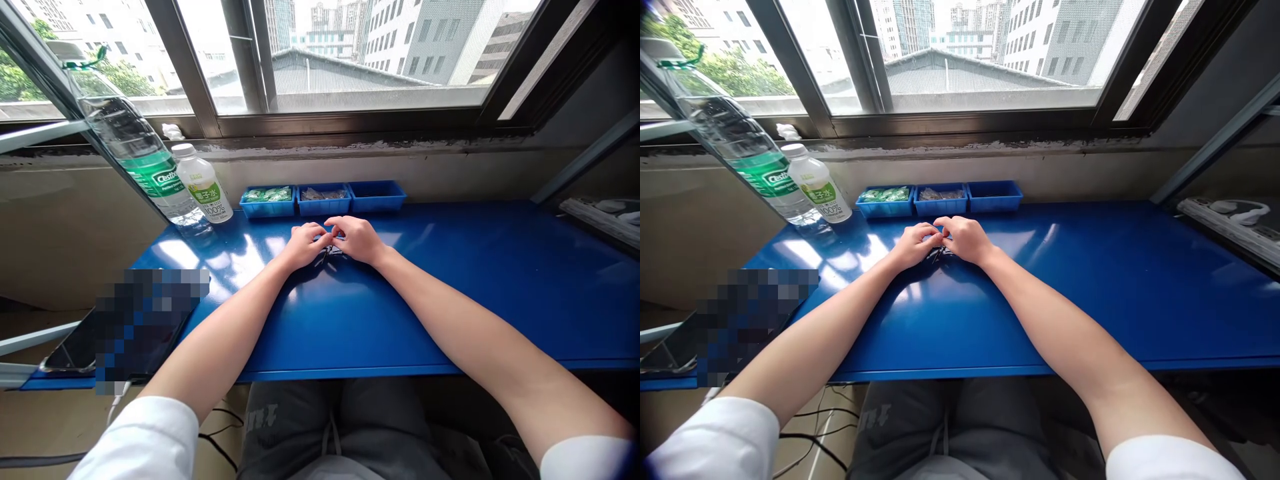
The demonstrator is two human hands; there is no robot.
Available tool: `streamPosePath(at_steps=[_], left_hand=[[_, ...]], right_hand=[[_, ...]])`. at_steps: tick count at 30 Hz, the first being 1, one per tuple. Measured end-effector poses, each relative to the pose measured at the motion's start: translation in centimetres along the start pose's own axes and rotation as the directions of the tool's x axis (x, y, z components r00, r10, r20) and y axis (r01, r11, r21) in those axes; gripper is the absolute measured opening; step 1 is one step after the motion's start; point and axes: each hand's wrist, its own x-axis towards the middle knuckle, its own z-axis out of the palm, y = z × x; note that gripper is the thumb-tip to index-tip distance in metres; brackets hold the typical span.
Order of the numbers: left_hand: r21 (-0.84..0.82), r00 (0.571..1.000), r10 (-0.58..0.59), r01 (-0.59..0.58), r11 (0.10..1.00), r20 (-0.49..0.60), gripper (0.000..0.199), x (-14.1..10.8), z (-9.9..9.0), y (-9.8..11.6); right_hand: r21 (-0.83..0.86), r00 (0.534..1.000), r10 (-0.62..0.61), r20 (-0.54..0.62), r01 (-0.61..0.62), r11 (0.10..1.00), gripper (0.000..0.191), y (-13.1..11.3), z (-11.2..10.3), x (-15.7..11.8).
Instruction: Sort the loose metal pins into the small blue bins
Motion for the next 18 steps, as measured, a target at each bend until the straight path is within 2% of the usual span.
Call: streamPosePath(at_steps=[5,10,14,18], left_hand=[[-0.01,1.0,0.023,-0.023,1.0,-0.016,0.034,0.0,0.1,-0.1],[0.002,0.997,-0.026,0.026,1.0,-0.067,0.026,0.0,-0.2,0.3],[-0.005,0.989,-0.061,0.061,0.998,-0.137,0.022,0.0,-0.2,0.5],[-0.021,0.982,-0.078,0.075,0.997,-0.172,0.021,0.1,-0.1,0.3]], right_hand=[[-0.103,0.997,-0.066,0.05,0.071,0.992,0.027,-0.2,0.0,0.0],[-0.07,0.998,-0.044,-0.038,0.041,0.997,0.037,0.1,0.2,-0.1],[-0.034,0.996,0.031,-0.08,-0.034,0.999,0.022,0.7,0.0,-0.1],[-0.031,0.997,0.017,-0.081,-0.02,0.999,0.017,1.2,0.0,-0.1]])
